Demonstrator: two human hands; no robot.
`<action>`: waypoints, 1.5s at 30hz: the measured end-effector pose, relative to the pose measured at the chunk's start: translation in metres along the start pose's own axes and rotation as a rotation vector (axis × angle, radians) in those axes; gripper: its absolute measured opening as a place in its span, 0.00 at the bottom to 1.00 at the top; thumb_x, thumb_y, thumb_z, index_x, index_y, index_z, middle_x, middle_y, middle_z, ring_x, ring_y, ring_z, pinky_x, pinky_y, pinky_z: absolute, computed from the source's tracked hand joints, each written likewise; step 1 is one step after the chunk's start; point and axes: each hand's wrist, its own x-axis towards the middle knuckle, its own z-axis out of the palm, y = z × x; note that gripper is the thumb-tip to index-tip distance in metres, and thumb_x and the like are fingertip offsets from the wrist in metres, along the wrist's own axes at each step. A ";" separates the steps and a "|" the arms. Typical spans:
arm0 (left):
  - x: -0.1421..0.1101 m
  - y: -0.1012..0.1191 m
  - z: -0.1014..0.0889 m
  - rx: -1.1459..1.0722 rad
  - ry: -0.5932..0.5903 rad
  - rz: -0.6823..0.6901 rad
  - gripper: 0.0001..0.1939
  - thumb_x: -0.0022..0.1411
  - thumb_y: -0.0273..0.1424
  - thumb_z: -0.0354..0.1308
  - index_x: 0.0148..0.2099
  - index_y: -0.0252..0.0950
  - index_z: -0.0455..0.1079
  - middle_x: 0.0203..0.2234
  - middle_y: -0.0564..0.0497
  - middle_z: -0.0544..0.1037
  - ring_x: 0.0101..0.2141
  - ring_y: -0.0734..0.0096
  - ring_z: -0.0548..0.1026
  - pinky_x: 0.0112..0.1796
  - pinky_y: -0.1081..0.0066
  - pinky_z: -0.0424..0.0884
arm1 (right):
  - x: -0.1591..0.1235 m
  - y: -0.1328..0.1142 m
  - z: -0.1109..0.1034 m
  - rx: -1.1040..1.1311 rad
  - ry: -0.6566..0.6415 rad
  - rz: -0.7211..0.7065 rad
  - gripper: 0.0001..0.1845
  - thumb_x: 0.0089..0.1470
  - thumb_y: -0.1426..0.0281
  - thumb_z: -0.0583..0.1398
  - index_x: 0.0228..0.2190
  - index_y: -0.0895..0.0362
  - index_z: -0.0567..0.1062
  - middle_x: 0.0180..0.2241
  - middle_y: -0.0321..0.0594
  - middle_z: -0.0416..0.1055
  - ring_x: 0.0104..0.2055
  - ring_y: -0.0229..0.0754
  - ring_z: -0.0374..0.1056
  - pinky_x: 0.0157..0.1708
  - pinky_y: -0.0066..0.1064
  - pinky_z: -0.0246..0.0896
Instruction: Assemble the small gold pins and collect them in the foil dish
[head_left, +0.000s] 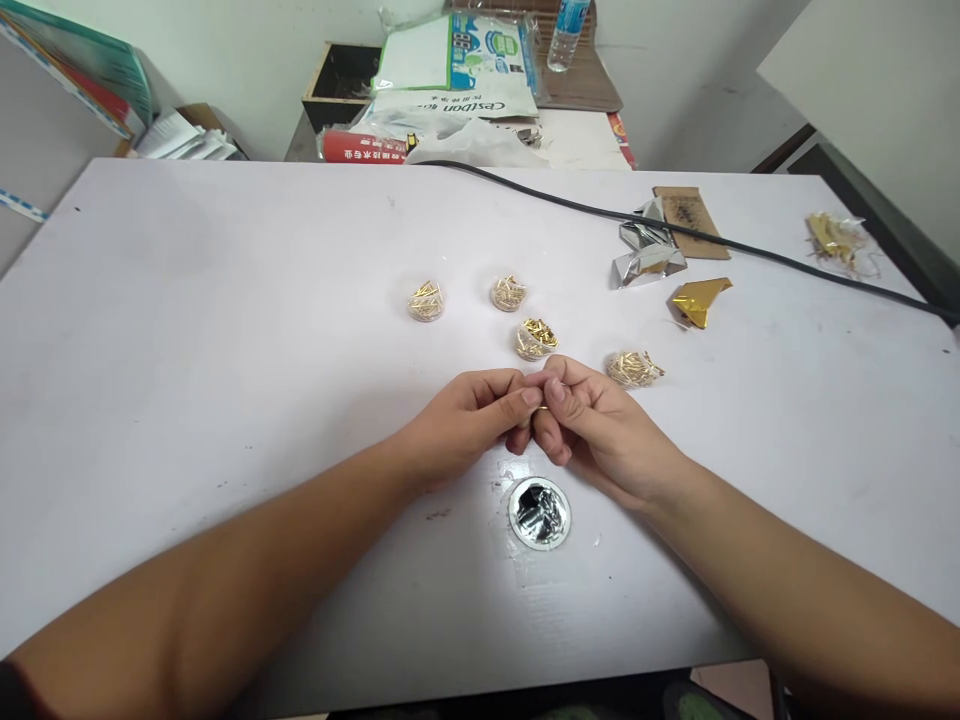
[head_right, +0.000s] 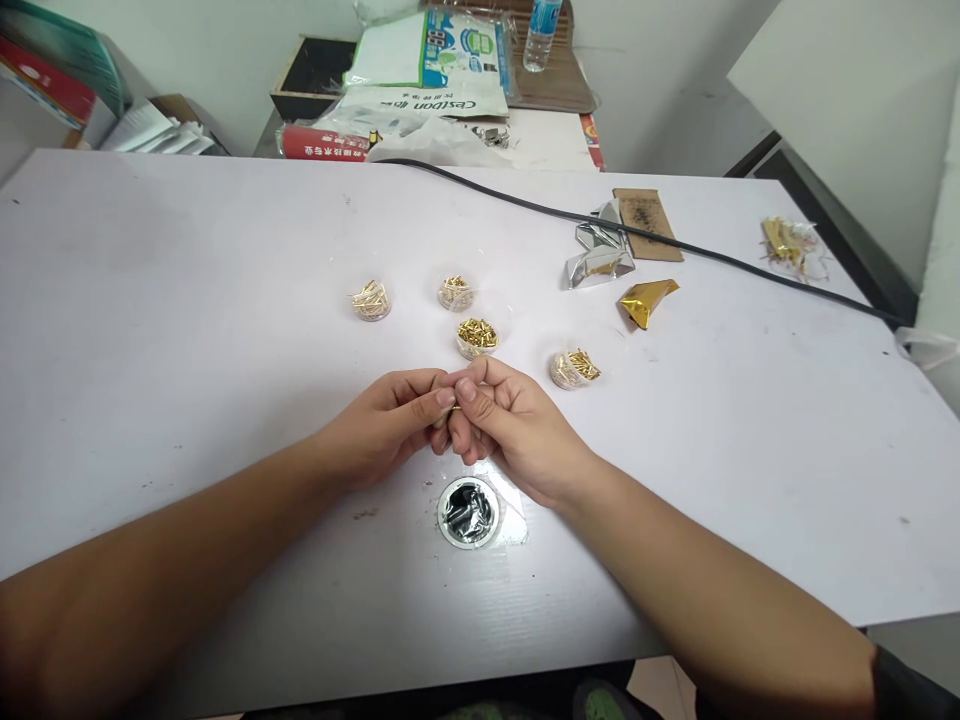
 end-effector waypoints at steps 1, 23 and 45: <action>0.000 0.000 0.000 0.001 0.001 -0.005 0.20 0.65 0.43 0.60 0.29 0.31 0.68 0.24 0.49 0.74 0.27 0.75 0.68 0.32 0.71 0.61 | 0.000 0.000 0.000 0.000 -0.001 0.001 0.14 0.57 0.59 0.66 0.31 0.54 0.70 0.17 0.28 0.71 0.23 0.34 0.68 0.32 0.29 0.66; 0.001 -0.001 0.002 0.040 0.046 0.018 0.23 0.61 0.47 0.63 0.29 0.32 0.65 0.23 0.48 0.75 0.28 0.72 0.72 0.30 0.71 0.61 | 0.001 0.005 -0.001 -0.022 0.025 -0.002 0.18 0.57 0.57 0.66 0.29 0.53 0.65 0.17 0.27 0.69 0.23 0.34 0.66 0.35 0.32 0.66; 0.001 -0.003 0.003 0.032 0.083 0.031 0.22 0.62 0.46 0.62 0.28 0.33 0.63 0.21 0.51 0.74 0.26 0.74 0.71 0.30 0.71 0.61 | 0.001 0.006 -0.001 -0.118 0.089 -0.024 0.18 0.55 0.55 0.66 0.31 0.54 0.67 0.18 0.28 0.69 0.23 0.35 0.65 0.29 0.30 0.63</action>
